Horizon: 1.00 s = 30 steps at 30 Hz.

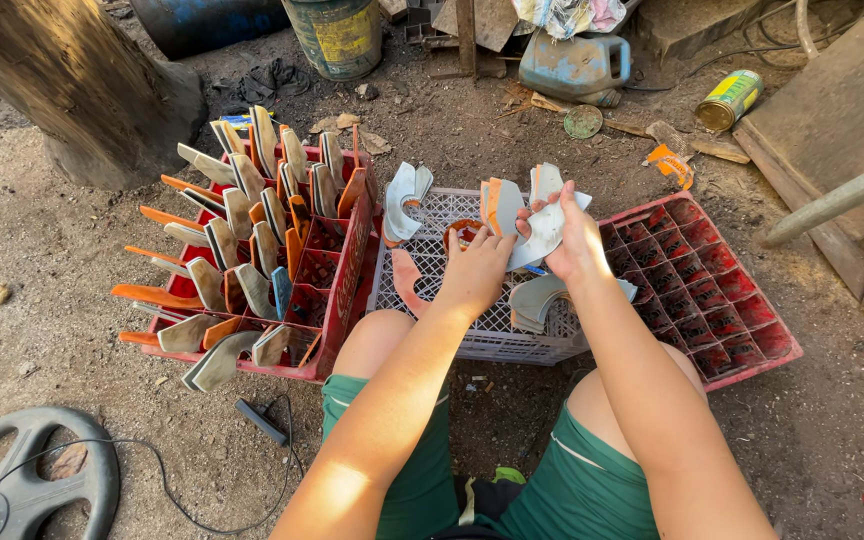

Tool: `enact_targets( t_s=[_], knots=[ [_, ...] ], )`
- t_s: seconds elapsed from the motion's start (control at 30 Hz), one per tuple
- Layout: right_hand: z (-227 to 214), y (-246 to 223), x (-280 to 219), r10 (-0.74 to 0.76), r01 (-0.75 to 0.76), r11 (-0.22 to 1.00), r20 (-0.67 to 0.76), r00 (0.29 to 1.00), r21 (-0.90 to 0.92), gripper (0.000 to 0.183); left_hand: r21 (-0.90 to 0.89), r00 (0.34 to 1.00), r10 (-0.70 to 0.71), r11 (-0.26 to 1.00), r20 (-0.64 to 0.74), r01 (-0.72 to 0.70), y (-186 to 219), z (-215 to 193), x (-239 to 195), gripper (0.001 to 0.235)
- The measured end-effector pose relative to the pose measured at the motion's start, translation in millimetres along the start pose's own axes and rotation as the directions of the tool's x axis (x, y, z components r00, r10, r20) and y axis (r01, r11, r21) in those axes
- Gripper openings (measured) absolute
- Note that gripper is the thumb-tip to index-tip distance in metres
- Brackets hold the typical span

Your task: The person paints curved plastic parts with orange paint using a brush. They dip the brush into a small container, apply paint to each part, and place the painted parts into a red crate.

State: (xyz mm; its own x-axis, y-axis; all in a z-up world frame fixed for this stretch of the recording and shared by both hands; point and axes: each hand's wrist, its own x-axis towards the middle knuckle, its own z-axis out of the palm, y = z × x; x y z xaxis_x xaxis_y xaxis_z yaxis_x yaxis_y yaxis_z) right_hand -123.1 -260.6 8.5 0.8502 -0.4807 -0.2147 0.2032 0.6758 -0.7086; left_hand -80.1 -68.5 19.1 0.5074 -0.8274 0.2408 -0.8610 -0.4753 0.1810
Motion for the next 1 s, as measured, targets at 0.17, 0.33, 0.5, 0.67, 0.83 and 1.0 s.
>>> enact_targets(
  t_s=[0.17,0.33,0.5,0.67,0.83,1.0],
  knots=[
    [1.2,2.9,3.8,0.036,-0.036,0.999,0.008,0.999,0.024,0.039,-0.108,1.000,0.015,0.994,0.022,-0.013,6.6,-13.9,-0.9,0.056],
    [12.8,6.1,14.7,0.052,-0.044,0.987,0.048,0.998,-0.153,0.050,-0.245,0.977,-0.106,0.958,0.186,0.151,-1.8,-17.1,3.3,0.057],
    [9.7,6.8,29.1,-0.074,0.032,0.863,-0.065,0.995,-0.504,0.070,-0.200,0.947,-0.232,0.940,0.223,0.277,-30.5,-11.9,22.0,0.037],
    [-15.0,28.2,33.2,-0.193,0.144,-0.176,0.178,0.965,-0.974,0.036,-0.196,0.944,-0.310,0.924,0.110,0.327,-65.6,2.3,32.1,0.026],
    [-27.5,47.9,32.3,-0.012,0.164,-0.504,0.196,0.980,-0.848,0.031,-0.261,0.908,-0.396,0.870,0.138,0.419,-81.9,21.0,33.3,0.034],
    [-29.2,67.3,44.7,0.071,0.167,-0.710,0.166,0.983,-0.684,0.044,-0.354,0.914,-0.402,0.847,0.062,0.396,-87.3,16.2,33.3,0.037]
  ],
)
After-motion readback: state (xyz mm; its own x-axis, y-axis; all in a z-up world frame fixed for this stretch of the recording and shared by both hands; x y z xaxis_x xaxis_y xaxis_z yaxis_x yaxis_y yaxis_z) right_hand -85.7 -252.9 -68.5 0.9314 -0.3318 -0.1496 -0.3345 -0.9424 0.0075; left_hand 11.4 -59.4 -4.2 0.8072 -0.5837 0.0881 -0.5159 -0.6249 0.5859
